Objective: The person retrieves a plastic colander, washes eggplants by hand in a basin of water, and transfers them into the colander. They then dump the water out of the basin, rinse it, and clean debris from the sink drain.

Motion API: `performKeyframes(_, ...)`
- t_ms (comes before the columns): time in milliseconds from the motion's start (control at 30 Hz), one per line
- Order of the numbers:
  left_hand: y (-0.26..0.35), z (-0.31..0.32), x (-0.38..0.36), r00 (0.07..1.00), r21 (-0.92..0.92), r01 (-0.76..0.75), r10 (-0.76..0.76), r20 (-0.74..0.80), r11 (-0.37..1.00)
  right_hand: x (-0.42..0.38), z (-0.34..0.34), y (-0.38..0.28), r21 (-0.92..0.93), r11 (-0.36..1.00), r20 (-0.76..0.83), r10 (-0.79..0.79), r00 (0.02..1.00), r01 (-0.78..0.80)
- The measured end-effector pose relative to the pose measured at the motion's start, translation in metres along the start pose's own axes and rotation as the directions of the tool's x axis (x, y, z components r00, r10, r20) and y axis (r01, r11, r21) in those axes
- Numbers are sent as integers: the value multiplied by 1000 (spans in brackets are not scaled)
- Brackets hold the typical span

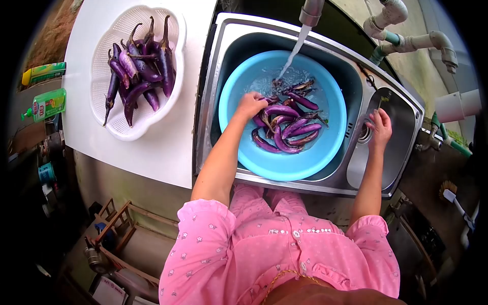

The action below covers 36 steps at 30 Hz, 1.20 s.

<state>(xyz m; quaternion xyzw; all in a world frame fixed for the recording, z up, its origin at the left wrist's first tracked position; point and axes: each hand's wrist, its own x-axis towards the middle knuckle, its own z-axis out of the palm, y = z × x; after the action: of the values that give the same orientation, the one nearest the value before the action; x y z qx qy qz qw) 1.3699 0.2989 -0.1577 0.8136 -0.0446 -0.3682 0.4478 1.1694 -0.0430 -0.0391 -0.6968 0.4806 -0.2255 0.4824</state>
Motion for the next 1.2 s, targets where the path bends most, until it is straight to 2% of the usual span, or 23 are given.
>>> performKeyframes(33,2,1,0,1000,-4,-1,1,0,1000,5,-14,19,-309,948,-133,-121,984,75)
performKeyframes(67,8,3,1,992,-331,52,-86,-90,942,2,-18,17,-312,946,-129,-129,983,83)
performKeyframes(100,13,3,6,969,-625,57,-195,-154,779,0,-16,10,-472,848,-66,-305,950,240)
performKeyframes(133,16,7,6,959,-589,56,-207,-193,806,-8,-13,8,-610,704,20,-444,896,363)
performKeyframes(167,18,14,4,953,-360,37,-142,-269,932,-28,25,-28,-374,861,89,-335,938,343)
performKeyframes(233,-10,25,22,996,-45,65,-68,-58,997,-42,86,-50,-529,443,416,-609,676,724)
performKeyframes(267,-5,23,20,997,85,75,-75,-5,994,-32,117,-36,-197,659,476,-583,658,726)
performKeyframes(300,0,21,16,997,84,82,-82,-10,993,-33,145,-41,-280,452,527,-665,529,847)
performKeyframes(367,6,16,15,988,236,149,-151,-10,960,-30,182,-37,-214,460,560,-666,494,862)
performKeyframes(433,-7,23,18,978,224,203,-185,-100,953,-19,202,6,-311,683,612,-389,689,662)
performKeyframes(467,3,21,16,967,257,238,-205,-151,937,-19,205,17,-307,680,612,-395,685,666)
performKeyframes(567,17,23,1,979,168,164,-140,-146,972,-25,211,44,-541,762,701,177,690,355)
performKeyframes(633,7,35,4,939,-469,345,-290,187,813,-27,211,64,-292,920,685,391,614,-261)
performKeyframes(667,22,31,-5,861,-637,509,-345,375,579,-28,207,55,-295,921,686,390,615,-256)
performKeyframes(733,24,30,-6,843,-637,535,-306,442,555,-33,194,26,122,647,805,379,456,-753)
performKeyframes(833,40,29,-12,838,-627,505,-164,520,593,-28,195,33,95,563,810,435,393,-821)
performKeyframes(900,29,26,-7,856,-581,472,-188,481,663,-23,186,19,9,662,852,387,352,-749)
performKeyframes(967,19,18,-4,942,-652,332,-204,266,681,-21,182,11,100,804,783,300,545,-586)
performKeyframes(1033,4,16,9,941,-663,305,-326,96,684,-18,184,30,103,853,756,267,597,-512)
performKeyframes(1067,10,15,10,952,-313,274,-303,-48,910,-21,186,33,-102,983,717,178,674,-151)
performKeyframes(1100,16,15,10,961,100,238,-220,-167,966,-22,187,35,-308,924,700,58,711,228)
performKeyframes(1167,21,25,14,958,386,282,-235,-164,879,-38,198,49,-597,722,637,162,753,350)
performKeyframes(1200,20,29,15,977,468,130,-32,-212,874,-40,200,72,-535,712,646,-1,763,454)
